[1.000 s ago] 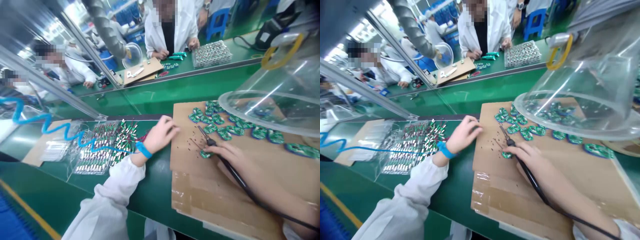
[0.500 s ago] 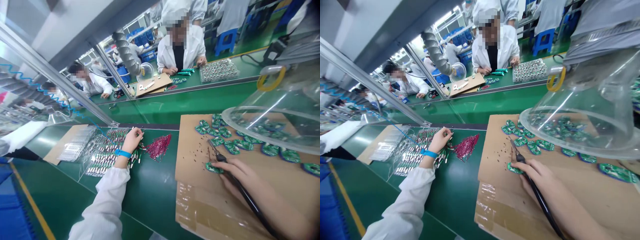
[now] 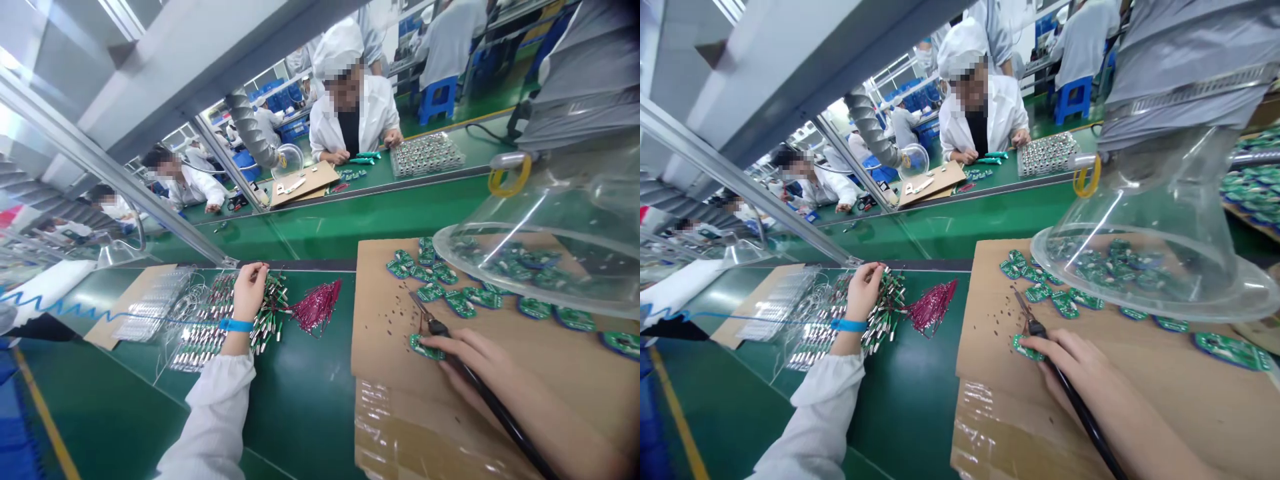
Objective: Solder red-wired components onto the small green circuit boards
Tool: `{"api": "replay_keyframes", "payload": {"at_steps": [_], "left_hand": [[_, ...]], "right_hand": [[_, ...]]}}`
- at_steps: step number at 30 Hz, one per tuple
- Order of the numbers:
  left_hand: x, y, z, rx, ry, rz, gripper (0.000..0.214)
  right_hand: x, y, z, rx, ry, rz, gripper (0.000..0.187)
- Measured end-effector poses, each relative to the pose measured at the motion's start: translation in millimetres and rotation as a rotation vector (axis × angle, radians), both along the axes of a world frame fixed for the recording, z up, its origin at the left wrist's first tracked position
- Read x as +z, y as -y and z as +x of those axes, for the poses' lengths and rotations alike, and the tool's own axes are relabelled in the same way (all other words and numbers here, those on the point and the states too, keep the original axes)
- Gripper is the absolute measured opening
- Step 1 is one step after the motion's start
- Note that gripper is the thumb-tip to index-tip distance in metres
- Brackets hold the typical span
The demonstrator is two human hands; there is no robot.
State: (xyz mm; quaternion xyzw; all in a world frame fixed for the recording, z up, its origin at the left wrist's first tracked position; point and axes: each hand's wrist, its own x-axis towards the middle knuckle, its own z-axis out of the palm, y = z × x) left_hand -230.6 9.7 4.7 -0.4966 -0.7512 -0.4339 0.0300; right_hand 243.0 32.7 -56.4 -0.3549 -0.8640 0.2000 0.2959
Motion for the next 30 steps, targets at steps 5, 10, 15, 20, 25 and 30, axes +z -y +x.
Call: {"api": "replay_keyframes", "payload": {"at_steps": [5,10,15,20,25,30], "left_hand": [[37.1,9,20,0.1,-0.028,0.238,0.027],[34.9,7,107,-0.382,0.357,-0.065,0.025],[-4.1,6,221,-0.87,0.672,-0.479,0.025],[-11.1,12,259,-0.979,0.488,-0.442,0.015],[-11.8,13,255,-1.014,0.373,-0.455,0.012],[-14.1,15,255,-1.059,0.337,-0.45,0.011]], "right_hand": [[-1.5,-3,-1,-0.011,-0.031,0.04,0.03],[8.3,-1,-5,-0.016,-0.082,0.053,0.026],[27.6,5,-2,-0.052,-0.141,-0.009,0.02],[34.7,6,3,-0.009,-0.176,-0.109,0.019],[27.2,6,4,0.034,-0.203,-0.137,0.014],[31.7,9,1,0.039,-0.228,-0.114,0.009]]}}
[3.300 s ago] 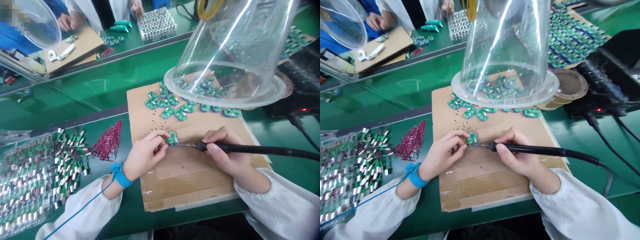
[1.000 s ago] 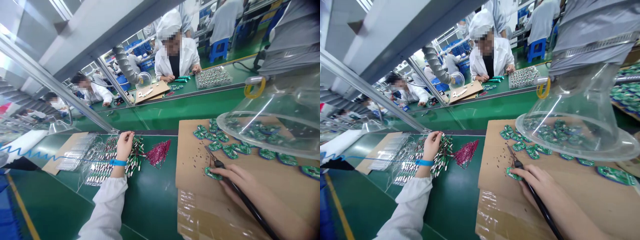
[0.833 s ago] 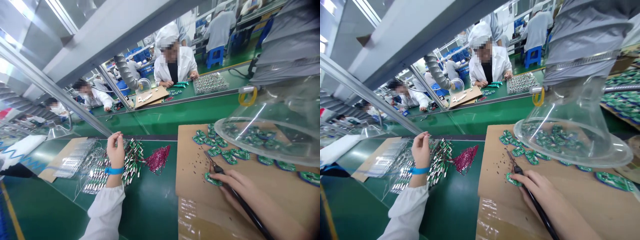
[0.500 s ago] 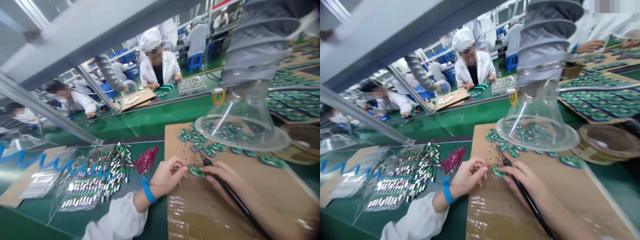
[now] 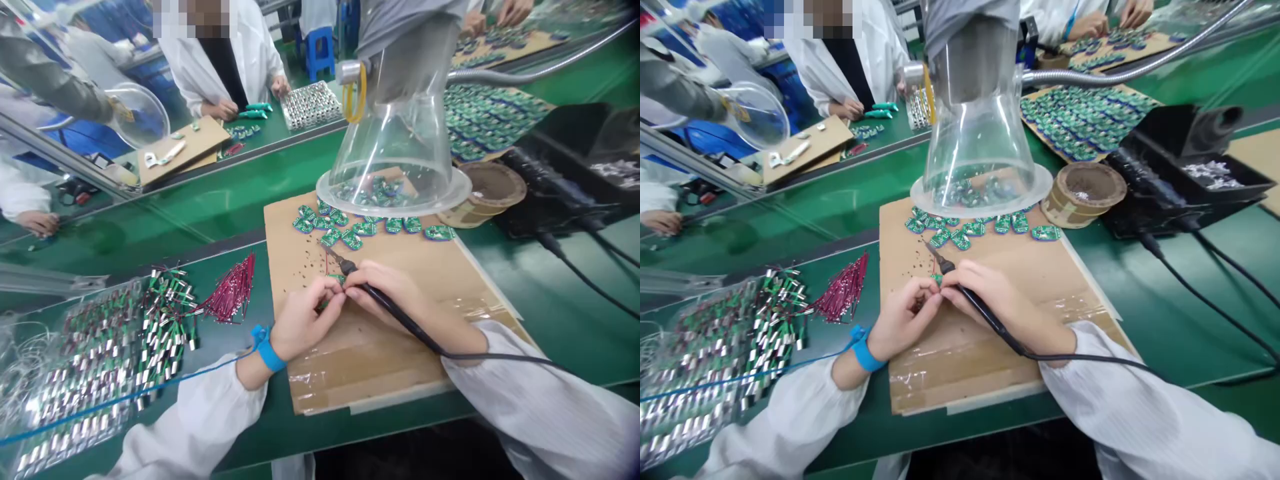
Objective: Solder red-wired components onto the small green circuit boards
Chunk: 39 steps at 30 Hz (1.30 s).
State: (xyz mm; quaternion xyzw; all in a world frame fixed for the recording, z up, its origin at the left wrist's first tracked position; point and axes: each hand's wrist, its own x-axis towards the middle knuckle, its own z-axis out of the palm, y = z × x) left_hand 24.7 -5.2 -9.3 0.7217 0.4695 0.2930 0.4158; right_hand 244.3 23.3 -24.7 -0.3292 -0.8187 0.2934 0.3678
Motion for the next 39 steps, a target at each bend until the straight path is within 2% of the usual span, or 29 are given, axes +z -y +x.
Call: {"api": "replay_keyframes", "payload": {"at_steps": [6,12,15,22,25,29,31,35,39], "left_hand": [[-1.5,0,-1,0.01,-0.006,0.013,0.015],[0.2,-1,0,0.002,0.243,-0.234,0.019],[3.6,-3,2,-0.011,0.309,-0.279,0.019],[5.5,-10,-2,0.014,0.144,-0.162,0.019],[2.4,-18,-8,0.023,0.042,-0.118,0.017],[2.1,-29,-12,0.003,-0.067,-0.021,0.01],[4.6,-33,-12,-0.039,-0.112,0.06,0.008],[9.4,-36,-12,-0.11,-0.136,0.079,0.008],[8.9,-38,-13,-0.159,-0.17,0.035,0.008]], "right_hand": [[10.9,0,-2,-0.023,-0.052,-0.028,0.007],[14.4,0,-2,-0.053,-0.107,-0.072,0.013],[10.3,0,-1,-0.057,-0.117,-0.082,0.012],[6.2,2,6,-0.032,-0.053,-0.029,0.003],[8.0,5,17,-0.089,-0.037,-0.019,0.006],[9.1,11,31,-0.25,-0.251,-0.249,0.022],[10.0,13,35,-0.286,-0.374,-0.353,0.024],[13.4,14,41,-0.34,-0.368,-0.405,0.01],[14.6,14,45,-0.322,-0.336,-0.43,0.019]]}}
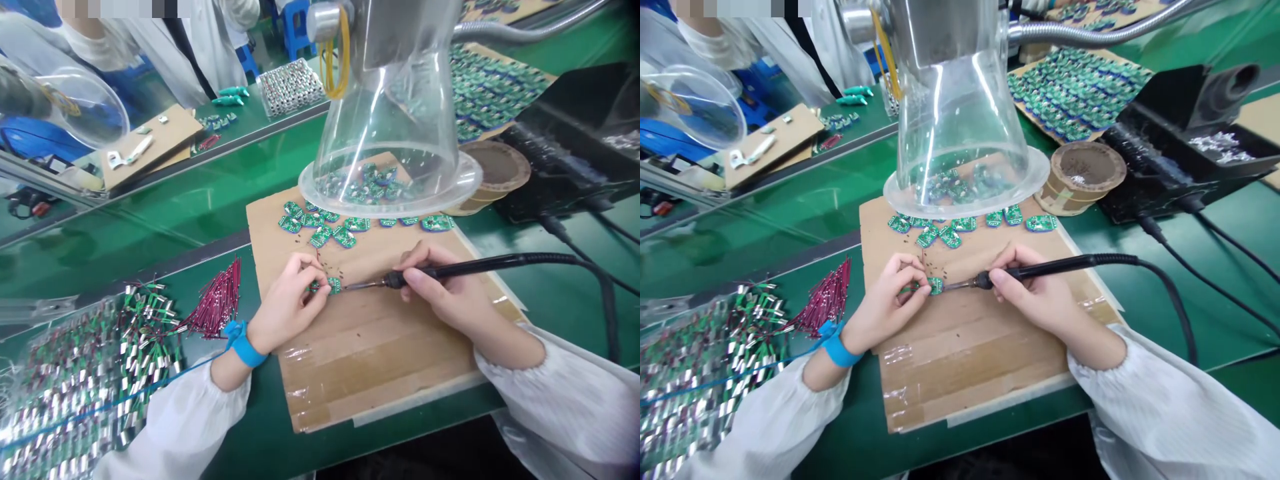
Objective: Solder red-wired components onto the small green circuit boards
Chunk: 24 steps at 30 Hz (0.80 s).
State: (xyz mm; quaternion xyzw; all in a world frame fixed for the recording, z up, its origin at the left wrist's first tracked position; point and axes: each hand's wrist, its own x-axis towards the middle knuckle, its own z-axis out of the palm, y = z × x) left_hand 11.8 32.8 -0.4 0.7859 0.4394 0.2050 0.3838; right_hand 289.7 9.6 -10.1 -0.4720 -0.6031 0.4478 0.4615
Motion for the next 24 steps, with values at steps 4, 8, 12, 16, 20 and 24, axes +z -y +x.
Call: {"api": "replay_keyframes", "payload": {"at_steps": [4,8,12,16,20,24], "left_hand": [[-1.1,-2,0,-0.013,-0.021,0.003,0.006],[-0.2,-3,0,-0.022,-0.033,-0.013,0.006],[0.0,-3,1,-0.018,-0.022,0.003,0.005],[0.1,-3,2,-0.011,-0.014,0.008,0.005],[0.3,-4,1,-0.019,-0.027,0.008,0.005],[1.5,-6,0,-0.032,-0.011,-0.006,0.004]], "right_hand": [[-3.3,1,3,0.038,0.02,-0.015,0.018],[-8.2,1,6,0.055,0.083,-0.01,0.012],[-10.9,1,7,0.066,0.115,0.01,0.011],[-11.3,2,7,0.071,0.113,0.007,0.011],[-11.7,2,7,0.063,0.13,0.013,0.013],[-9.5,1,7,0.041,0.094,0.005,0.013]]}}
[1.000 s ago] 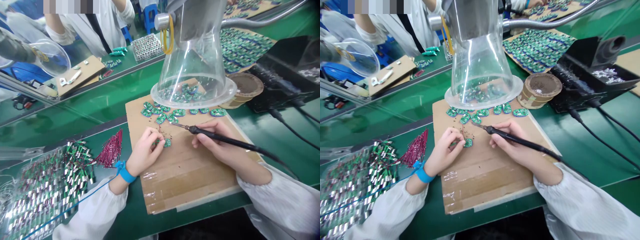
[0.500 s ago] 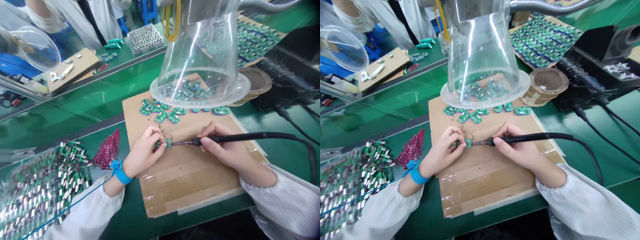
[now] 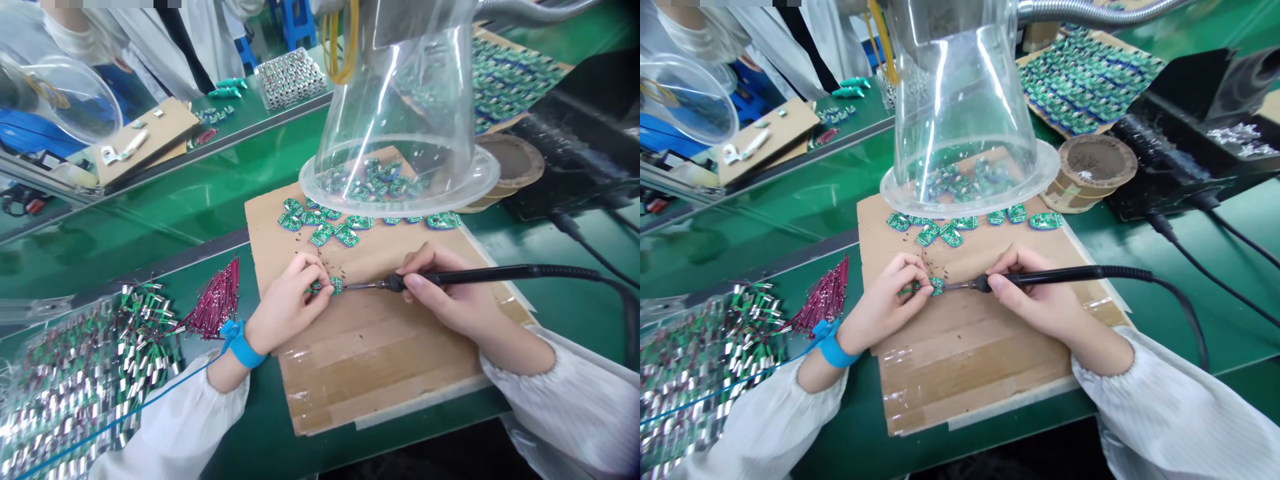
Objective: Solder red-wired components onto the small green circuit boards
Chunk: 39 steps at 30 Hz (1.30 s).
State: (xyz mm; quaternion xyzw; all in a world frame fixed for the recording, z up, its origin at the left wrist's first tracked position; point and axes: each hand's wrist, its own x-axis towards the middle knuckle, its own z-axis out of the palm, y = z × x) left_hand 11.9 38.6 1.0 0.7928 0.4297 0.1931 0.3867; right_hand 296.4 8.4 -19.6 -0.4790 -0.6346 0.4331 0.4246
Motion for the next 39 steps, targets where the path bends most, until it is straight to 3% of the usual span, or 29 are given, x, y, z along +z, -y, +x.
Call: {"api": "replay_keyframes", "payload": {"at_steps": [13,23,39], "left_hand": [[5.4,-5,1,-0.025,-0.005,-0.025,0.006],[17.9,-20,3,-0.133,-0.097,-0.033,0.009],[35.9,-43,15,-0.199,-0.309,-0.083,0.01]], "right_hand": [[1.1,-3,-3,-0.025,0.066,-0.006,0.023],[12.9,-3,-11,-0.082,-0.07,-0.041,0.029],[-4.6,-2,-4,-0.014,0.0,-0.017,0.019]]}}
